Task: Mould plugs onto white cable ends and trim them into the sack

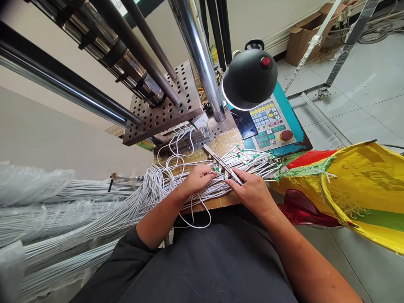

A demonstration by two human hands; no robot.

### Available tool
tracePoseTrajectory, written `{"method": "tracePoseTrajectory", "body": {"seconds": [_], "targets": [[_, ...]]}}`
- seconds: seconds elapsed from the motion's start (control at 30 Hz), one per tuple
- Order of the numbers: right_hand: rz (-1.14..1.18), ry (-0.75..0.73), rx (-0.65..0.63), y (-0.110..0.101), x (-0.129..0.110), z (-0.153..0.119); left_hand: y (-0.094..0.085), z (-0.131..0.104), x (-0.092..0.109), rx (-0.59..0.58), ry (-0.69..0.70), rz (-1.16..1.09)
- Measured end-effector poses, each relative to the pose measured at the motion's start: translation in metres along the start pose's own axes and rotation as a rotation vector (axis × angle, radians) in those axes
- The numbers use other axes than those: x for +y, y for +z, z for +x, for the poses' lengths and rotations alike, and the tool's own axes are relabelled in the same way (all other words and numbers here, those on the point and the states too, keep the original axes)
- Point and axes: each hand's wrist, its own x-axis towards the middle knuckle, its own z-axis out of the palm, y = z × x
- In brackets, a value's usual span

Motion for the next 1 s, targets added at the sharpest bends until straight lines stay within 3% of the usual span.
{"method": "tracePoseTrajectory", "body": {"seconds": [0.1, 0.17, 0.27, 0.37, 0.5, 0.77, 1.0], "targets": [[-0.008, 0.004, 0.006, 0.0, 0.0, 0.0, -0.001, -0.003, 0.004, 0.05, -0.003, 0.064], [0.004, 0.005, 0.016, 0.0, 0.0, 0.0, -0.005, -0.006, 0.008, 0.142, -0.029, 0.075], [0.021, 0.004, 0.019, 0.0, -0.001, 0.0, -0.015, -0.01, 0.009, 0.26, -0.122, -0.087], [0.01, 0.017, 0.017, 0.0, -0.001, -0.001, -0.021, -0.009, 0.007, 0.219, -0.213, -0.223], [0.017, 0.016, 0.03, 0.002, 0.0, -0.002, -0.019, -0.006, 0.004, 0.279, -0.207, -0.07], [0.017, 0.052, 0.02, 0.003, 0.001, -0.001, -0.02, -0.002, -0.004, 0.131, -0.065, -0.024], [0.046, 0.039, 0.035, 0.002, 0.004, 0.0, -0.024, 0.006, -0.005, 0.048, -0.064, 0.071]]}}
